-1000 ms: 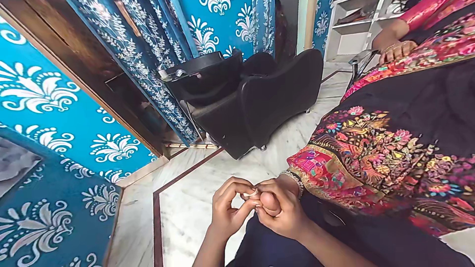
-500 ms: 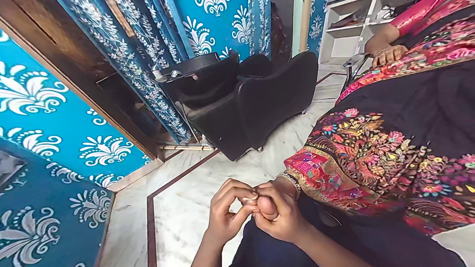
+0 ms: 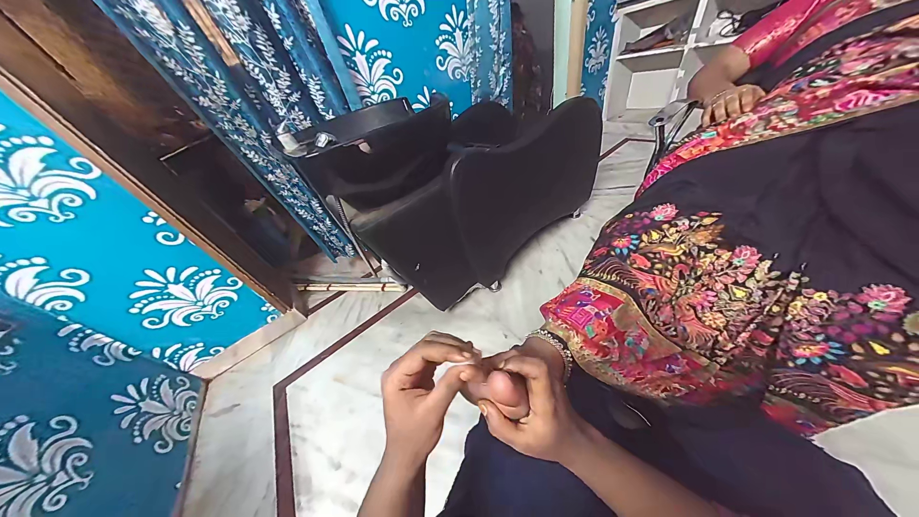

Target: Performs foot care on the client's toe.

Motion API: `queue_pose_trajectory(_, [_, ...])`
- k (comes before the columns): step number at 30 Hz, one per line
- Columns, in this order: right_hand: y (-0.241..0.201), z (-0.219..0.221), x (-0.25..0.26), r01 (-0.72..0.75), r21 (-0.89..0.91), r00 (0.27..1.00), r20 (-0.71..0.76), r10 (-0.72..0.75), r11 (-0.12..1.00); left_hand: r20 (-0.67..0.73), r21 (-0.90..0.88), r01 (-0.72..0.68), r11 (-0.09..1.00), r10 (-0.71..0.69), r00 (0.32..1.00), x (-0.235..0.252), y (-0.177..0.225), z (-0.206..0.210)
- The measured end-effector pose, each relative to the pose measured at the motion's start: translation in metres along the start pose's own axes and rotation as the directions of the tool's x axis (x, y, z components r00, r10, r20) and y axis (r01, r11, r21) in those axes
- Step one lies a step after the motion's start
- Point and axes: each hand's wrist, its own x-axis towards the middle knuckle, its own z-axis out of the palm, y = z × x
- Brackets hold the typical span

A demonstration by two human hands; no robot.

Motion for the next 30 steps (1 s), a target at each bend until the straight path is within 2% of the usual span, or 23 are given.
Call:
queue_pose_trajectory(2, [0.001,0.0,-0.001,0.018,-0.027,1.0,-0.018,-0.019,0.999,0.171,0.097,-0.049,0.994,0.032,0.985,0.007,0.003,0.003])
queue_pose_trajectory(4, [0.002,0.0,-0.004,0.015,-0.053,1.0,-0.021,-0.016,0.998,0.286,0.126,-0.056,0.99,0.018,0.958,0.009,0.004,0.005])
queue_pose_trajectory(7, [0.002,-0.001,-0.005,0.006,-0.036,1.0,-0.012,-0.007,0.999,0.363,0.094,-0.045,0.995,0.008,0.932,0.008,0.002,0.001])
queue_pose_trajectory(12, [0.0,-0.003,-0.005,-0.012,-0.045,1.0,0.003,0.013,0.999,0.506,0.155,-0.098,0.983,0.007,0.862,0.007,0.004,-0.007])
queue_pose_trajectory(15, [0.001,-0.003,-0.005,-0.01,0.001,1.0,0.029,0.01,1.0,0.521,0.104,-0.076,0.992,0.01,0.853,0.004,0.0,-0.009])
queue_pose_trajectory(20, [0.001,-0.002,-0.006,0.002,0.014,0.999,0.034,-0.002,1.0,0.436,-0.041,-0.005,0.999,0.023,0.9,0.0,-0.007,-0.01])
queue_pose_trajectory(26, [-0.002,-0.005,-0.004,0.009,0.018,0.999,0.038,-0.009,1.0,0.515,0.128,-0.144,0.981,0.058,0.855,0.0,-0.003,-0.012])
queue_pose_trajectory(30, [-0.001,-0.004,-0.004,0.03,0.024,0.999,0.042,-0.031,0.999,0.505,0.105,-0.119,0.987,0.05,0.862,0.0,-0.006,-0.013])
